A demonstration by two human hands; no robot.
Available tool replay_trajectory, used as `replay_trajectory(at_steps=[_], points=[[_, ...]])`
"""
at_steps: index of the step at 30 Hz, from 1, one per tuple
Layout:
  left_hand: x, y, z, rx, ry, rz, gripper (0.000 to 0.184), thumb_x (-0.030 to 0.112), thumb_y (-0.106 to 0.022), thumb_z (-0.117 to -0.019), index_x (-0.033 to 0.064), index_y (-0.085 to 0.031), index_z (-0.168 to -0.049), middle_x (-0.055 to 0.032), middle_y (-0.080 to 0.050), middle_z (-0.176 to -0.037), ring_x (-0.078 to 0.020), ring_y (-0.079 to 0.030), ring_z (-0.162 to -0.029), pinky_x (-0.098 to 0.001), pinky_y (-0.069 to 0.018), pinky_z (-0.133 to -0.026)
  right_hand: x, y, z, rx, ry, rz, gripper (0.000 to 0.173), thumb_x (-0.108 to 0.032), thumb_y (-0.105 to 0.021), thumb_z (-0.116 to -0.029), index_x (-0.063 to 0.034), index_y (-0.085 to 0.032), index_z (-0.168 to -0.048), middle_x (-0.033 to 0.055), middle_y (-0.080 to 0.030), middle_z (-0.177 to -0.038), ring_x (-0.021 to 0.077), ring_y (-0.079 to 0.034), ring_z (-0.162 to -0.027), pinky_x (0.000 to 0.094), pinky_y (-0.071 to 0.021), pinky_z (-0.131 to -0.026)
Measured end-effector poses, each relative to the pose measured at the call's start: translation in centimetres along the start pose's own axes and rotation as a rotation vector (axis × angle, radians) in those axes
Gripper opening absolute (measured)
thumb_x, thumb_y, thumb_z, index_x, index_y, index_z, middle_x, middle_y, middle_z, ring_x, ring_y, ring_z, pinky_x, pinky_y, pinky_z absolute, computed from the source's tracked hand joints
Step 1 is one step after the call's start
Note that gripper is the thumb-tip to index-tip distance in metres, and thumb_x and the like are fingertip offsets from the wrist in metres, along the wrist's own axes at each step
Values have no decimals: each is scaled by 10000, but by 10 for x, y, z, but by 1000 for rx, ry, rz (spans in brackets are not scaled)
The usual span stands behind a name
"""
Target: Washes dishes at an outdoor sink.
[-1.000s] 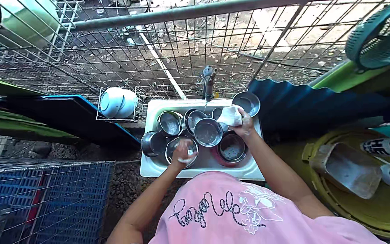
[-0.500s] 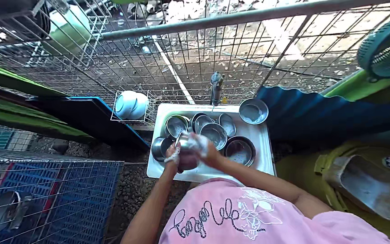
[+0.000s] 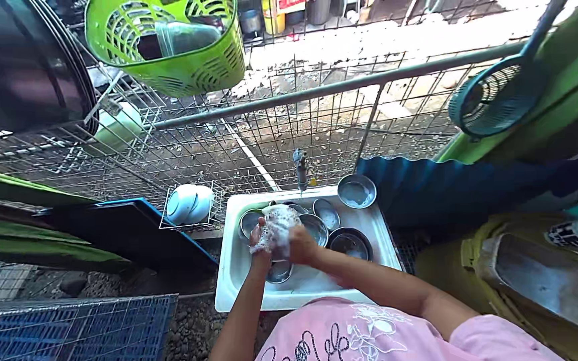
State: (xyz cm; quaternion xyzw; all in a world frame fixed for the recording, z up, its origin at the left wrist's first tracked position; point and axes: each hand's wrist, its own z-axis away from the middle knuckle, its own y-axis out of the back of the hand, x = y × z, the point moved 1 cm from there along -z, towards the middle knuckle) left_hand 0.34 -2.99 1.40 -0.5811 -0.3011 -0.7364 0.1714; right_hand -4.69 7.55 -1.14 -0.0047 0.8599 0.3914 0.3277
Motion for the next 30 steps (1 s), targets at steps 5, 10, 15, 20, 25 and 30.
replay_trajectory(at_steps=[5, 10, 15, 20, 25, 30], points=[[4, 20, 1, 52, 160, 455, 415, 239, -368, -1122, -59, -522, -1366, -165, -631, -1265, -167, -612, -1144, -367, -501, -1015, 79, 31, -25, -43, -818, -928, 305, -117, -391, -1086, 74, -560, -1253, 128, -637, -1078, 119, -614, -935, 305, -527, -857], [-12, -4, -13, 228, 408, 1039, 418, 362, -250, -1127, 86, -478, -1342, -119, -613, -1158, -233, -618, -1042, -480, -543, -877, 29, -19, 20, 197, -276, -388, 403, -93, -541, -984, 151, -609, -1298, 269, -606, -1390, 294, -541, -1371, 418, -395, -1188], [-15, -18, -1, 167, 346, 617, 360, 183, -318, -1129, -19, -461, -1390, -128, -599, -1162, -140, -598, -985, -309, -519, -870, 12, -10, -21, -189, -63, 11, 407, -259, -636, -928, -60, -721, -1273, 159, -665, -1369, 367, -569, -1345, 593, -432, -1117], [-13, 1, -6, 118, 240, 589, 430, 236, -385, -1121, -28, -428, -1458, -187, -544, -1386, -193, -563, -1223, -368, -473, -1050, 61, 20, -28, -95, -603, -447, 348, -140, -521, -1046, 121, -631, -1248, 265, -672, -1221, 296, -636, -1174, 442, -475, -1058], [-4, 2, -14, 30, 210, 251, 446, 247, -404, -1116, -81, -508, -1400, -254, -558, -1394, -275, -544, -1293, -424, -423, -1112, 21, 6, 9, 89, -272, -329, 501, -129, -572, -971, 162, -539, -1377, 328, -493, -1489, 369, -447, -1453, 442, -324, -1239], [23, 3, -13, -430, -40, -142, 332, 202, -521, -1056, -107, -639, -1070, -139, -642, -978, -146, -579, -924, -345, -473, -884, 66, 65, -16, 28, -529, -650, 501, -237, -587, -965, 108, -590, -1329, 194, -622, -1382, 182, -577, -1301, 355, -452, -1117]])
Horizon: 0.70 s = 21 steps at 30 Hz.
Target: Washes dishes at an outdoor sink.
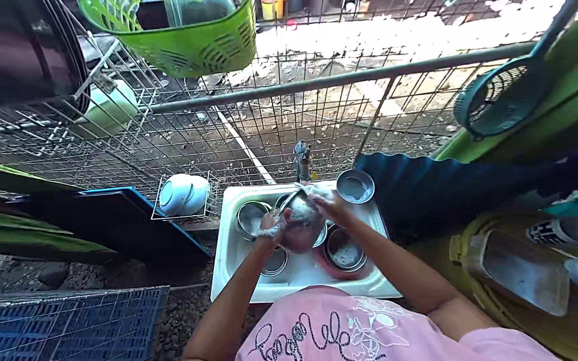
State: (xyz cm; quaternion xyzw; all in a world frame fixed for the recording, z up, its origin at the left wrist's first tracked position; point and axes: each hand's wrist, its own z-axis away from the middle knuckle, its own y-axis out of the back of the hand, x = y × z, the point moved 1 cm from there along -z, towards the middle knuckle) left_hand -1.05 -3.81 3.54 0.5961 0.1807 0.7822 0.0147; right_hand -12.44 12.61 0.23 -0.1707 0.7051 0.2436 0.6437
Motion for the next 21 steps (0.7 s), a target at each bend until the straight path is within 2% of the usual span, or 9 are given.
replay_trajectory(at_steps=[2, 5, 8, 9, 11, 13, 15, 18, 21], points=[[-16, -2, -12, 20, -290, -107, 378, 263, -634, -962, -107, -682, -901, -100, -670, -811, -100, -602, -779, -308, -497, -780, 15, 18, 0, 29, -66, -134, 517, -210, -618, -922, 96, -558, -1335, 151, -638, -1306, 112, -610, -1185, 303, -504, -1038], [-56, -19, -44, 339, -525, -65, 395, 249, -697, -883, -130, -676, -771, -185, -679, -743, -204, -658, -737, -375, -530, -755, 31, 16, 10, 342, 85, -66, 240, -110, -722, -864, 67, -674, -1018, 60, -718, -942, 57, -676, -887, 271, -575, -864], [-72, -37, -71, 223, -228, 351, 502, 246, -373, -1052, -183, -531, -1261, -287, -591, -1257, -258, -567, -1186, -379, -449, -1048, 36, 3, 16, 576, 335, 260, 319, -207, -804, -814, 91, -703, -868, 133, -732, -831, 145, -713, -828, 331, -588, -836], [-69, -40, -75, 88, -27, 515, 586, 358, -231, -1109, -68, -406, -1472, -229, -526, -1417, -227, -537, -1272, -373, -454, -1066, 36, 2, 18, 588, 440, 402, 366, -270, -792, -819, 87, -711, -834, 181, -734, -823, 225, -729, -838, 394, -591, -840], [-57, -46, -79, -68, 432, 818, 682, 612, -218, -1068, 101, -485, -1434, -192, -663, -1237, -314, -679, -1041, -500, -580, -822, 40, 4, 17, 551, 632, 581, 373, -331, -733, -870, 29, -721, -774, 191, -729, -779, 291, -733, -817, 449, -595, -826], [-62, -47, -81, -236, 633, 977, 772, 714, -232, -1009, 114, -472, -1433, -261, -648, -1218, -431, -665, -1037, -601, -562, -833, 45, 12, 15, 440, 738, 615, 350, -329, -663, -941, -33, -714, -761, 156, -720, -771, 277, -715, -827, 442, -580, -845], [-76, -50, -83, -178, 622, 1014, 643, 600, -273, -1049, 101, -486, -1395, -234, -656, -1173, -391, -667, -994, -561, -563, -815, 42, 22, 12, 293, 581, 574, 286, -234, -645, -935, 5, -736, -806, 170, -736, -821, 274, -722, -864, 438, -570, -878], [-93, -61, -81, 70, 480, 901, 319, 237, -347, -1089, 32, -506, -1274, -182, -658, -1009, -284, -673, -809, -454, -577, -680, 29, 21, -9, 91, -78, 491, 294, -127, -568, -1026, 119, -694, -1126, 270, -712, -1118, 330, -679, -1113, 456, -499, -1047], [-105, -75, -71, 154, 266, 693, 347, 65, -354, -1063, -76, -456, -1364, -188, -583, -1159, -184, -587, -960, -341, -514, -839, 45, -24, -23, 27, -292, 154, 400, -68, -477, -1057, 143, -489, -1397, 287, -600, -1344, 282, -590, -1261, 374, -449, -1111]])
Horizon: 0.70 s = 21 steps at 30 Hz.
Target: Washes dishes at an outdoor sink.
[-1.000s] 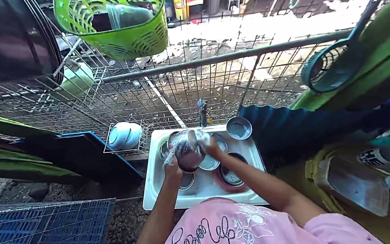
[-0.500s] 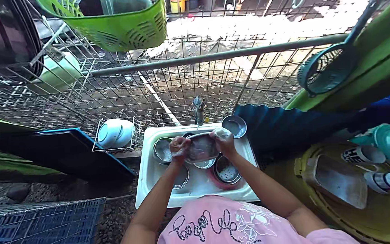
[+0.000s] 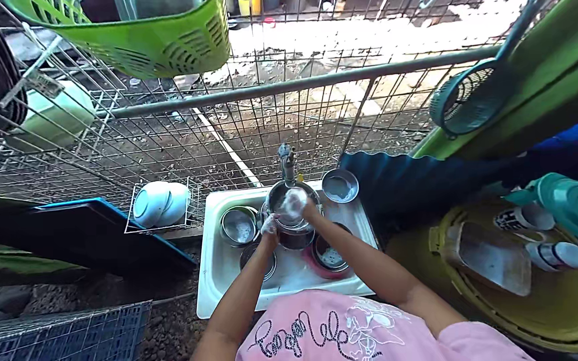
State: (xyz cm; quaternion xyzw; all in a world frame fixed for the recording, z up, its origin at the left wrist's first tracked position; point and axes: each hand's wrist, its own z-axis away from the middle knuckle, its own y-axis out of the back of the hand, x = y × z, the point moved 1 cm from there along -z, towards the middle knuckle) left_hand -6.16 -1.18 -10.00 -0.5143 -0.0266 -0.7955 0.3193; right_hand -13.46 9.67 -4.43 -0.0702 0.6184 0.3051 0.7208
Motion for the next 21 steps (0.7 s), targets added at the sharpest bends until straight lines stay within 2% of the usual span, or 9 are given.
replay_trajectory(at_steps=[2, 4, 6, 9, 11, 13, 15, 18, 21], points=[[-12, 8, 0, -34, -204, -79, 408, 64, -289, -1086, -135, -403, -1423, -251, -530, -1340, -195, -541, -1175, -329, -451, -1034, 13, -34, 7, -115, 35, -62, 384, -104, -440, -1064, 140, -514, -1353, 269, -625, -1266, 266, -614, -1180, 387, -482, -1060], [-2, 17, -1, -8, -278, -92, 483, 124, -296, -1105, -78, -286, -1544, -248, -387, -1551, -224, -426, -1398, -350, -350, -1164, 24, -28, 11, -334, 98, 293, 355, -97, -455, -1050, 116, -593, -1299, 289, -639, -1281, 365, -603, -1245, 515, -438, -1112], [9, 23, 4, 5, -251, -65, 540, 155, -316, -1103, -34, -199, -1595, -229, -239, -1651, -239, -301, -1505, -365, -259, -1227, 18, -2, 13, -506, 64, 763, 304, -71, -565, -988, 82, -647, -1237, 322, -649, -1241, 492, -599, -1217, 681, -433, -1040], [-1, 11, 26, 40, -90, -6, 529, 208, -321, -1127, -14, -212, -1594, -231, -284, -1629, -250, -368, -1465, -398, -330, -1191, 3, 12, 4, -360, 4, 1018, 313, -82, -557, -1006, 137, -636, -1215, 357, -604, -1290, 525, -568, -1247, 667, -451, -1024], [-5, -5, 35, 11, -66, 29, 512, 216, -277, -1134, -25, -225, -1583, -239, -324, -1601, -248, -411, -1430, -394, -362, -1169, 10, -4, -11, -220, 99, 845, 323, -127, -586, -993, 101, -667, -1208, 327, -624, -1285, 482, -567, -1270, 616, -441, -1084], [0, -7, 35, 20, -109, 5, 514, 203, -248, -1133, -40, -205, -1584, -249, -313, -1602, -250, -392, -1435, -384, -341, -1177, 15, -23, -8, -277, 200, 641, 298, -155, -602, -975, 64, -712, -1144, 291, -681, -1183, 440, -609, -1209, 585, -442, -1084], [10, 7, 27, 75, -161, -18, 529, 194, -293, -1128, -42, -190, -1591, -245, -257, -1634, -255, -333, -1478, -395, -293, -1205, 16, -18, 5, -443, 172, 684, 303, -176, -630, -967, 91, -700, -1090, 311, -676, -1156, 474, -620, -1168, 653, -446, -1028], [4, 17, 26, 48, -138, -24, 560, 173, -350, -1112, -3, -167, -1611, -218, -212, -1662, -243, -296, -1505, -390, -276, -1218, 11, 6, 4, -439, 83, 1017, 350, -104, -600, -981, 131, -630, -1239, 348, -582, -1337, 514, -514, -1311, 662, -378, -1105], [-4, -3, 34, -3, -91, 39, 505, 217, -285, -1130, -16, -243, -1576, -224, -355, -1581, -222, -442, -1392, -384, -392, -1140, 19, -10, -16, -182, 105, 638, 429, -115, -645, -952, 104, -593, -1317, 304, -587, -1360, 419, -548, -1313, 545, -418, -1140]])
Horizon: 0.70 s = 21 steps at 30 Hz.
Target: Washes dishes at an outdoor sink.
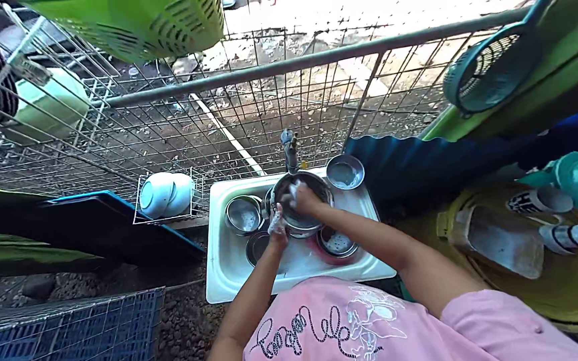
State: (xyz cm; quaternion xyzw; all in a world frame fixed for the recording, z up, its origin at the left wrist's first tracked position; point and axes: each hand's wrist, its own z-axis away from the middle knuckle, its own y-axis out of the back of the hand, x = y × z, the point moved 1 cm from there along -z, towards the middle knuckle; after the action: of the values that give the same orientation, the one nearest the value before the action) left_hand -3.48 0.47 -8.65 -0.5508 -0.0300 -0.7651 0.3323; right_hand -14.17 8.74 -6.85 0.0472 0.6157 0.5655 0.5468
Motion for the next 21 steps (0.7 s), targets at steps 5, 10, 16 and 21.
replay_trajectory(at_steps=[5, 10, 16, 21], points=[[18, 20, -11, 24, -69, -31, 517, 181, -313, -1109, -11, -243, -1583, -216, -330, -1603, -221, -410, -1421, -376, -359, -1164, 1, 0, 29, -287, 120, 164, 268, -28, -647, -927, 116, -680, -1151, 332, -646, -1226, 508, -586, -1212, 686, -419, -1046], [5, -4, -5, 29, 104, 18, 507, 243, -312, -1131, 44, -253, -1594, -198, -390, -1569, -239, -463, -1373, -421, -412, -1118, 5, -10, 4, -28, 34, 157, 294, -126, -625, -967, 72, -689, -1175, 314, -616, -1296, 483, -568, -1260, 623, -457, -1063], [21, 1, -13, 3, 256, -12, 450, 349, -329, -1125, 95, -430, -1482, -173, -603, -1297, -243, -639, -1066, -431, -556, -849, 12, -4, -15, 43, 670, 409, 178, 83, -593, -928, 55, -743, -1021, 237, -705, -1145, 424, -637, -1182, 596, -459, -1065], [28, 4, -23, 98, -25, -106, 536, 195, -381, -1116, 75, -228, -1616, -178, -292, -1642, -254, -357, -1474, -428, -326, -1196, 2, 3, -4, -138, 131, 405, 213, -9, -616, -943, 119, -695, -1093, 298, -657, -1223, 473, -574, -1234, 647, -421, -1070]])
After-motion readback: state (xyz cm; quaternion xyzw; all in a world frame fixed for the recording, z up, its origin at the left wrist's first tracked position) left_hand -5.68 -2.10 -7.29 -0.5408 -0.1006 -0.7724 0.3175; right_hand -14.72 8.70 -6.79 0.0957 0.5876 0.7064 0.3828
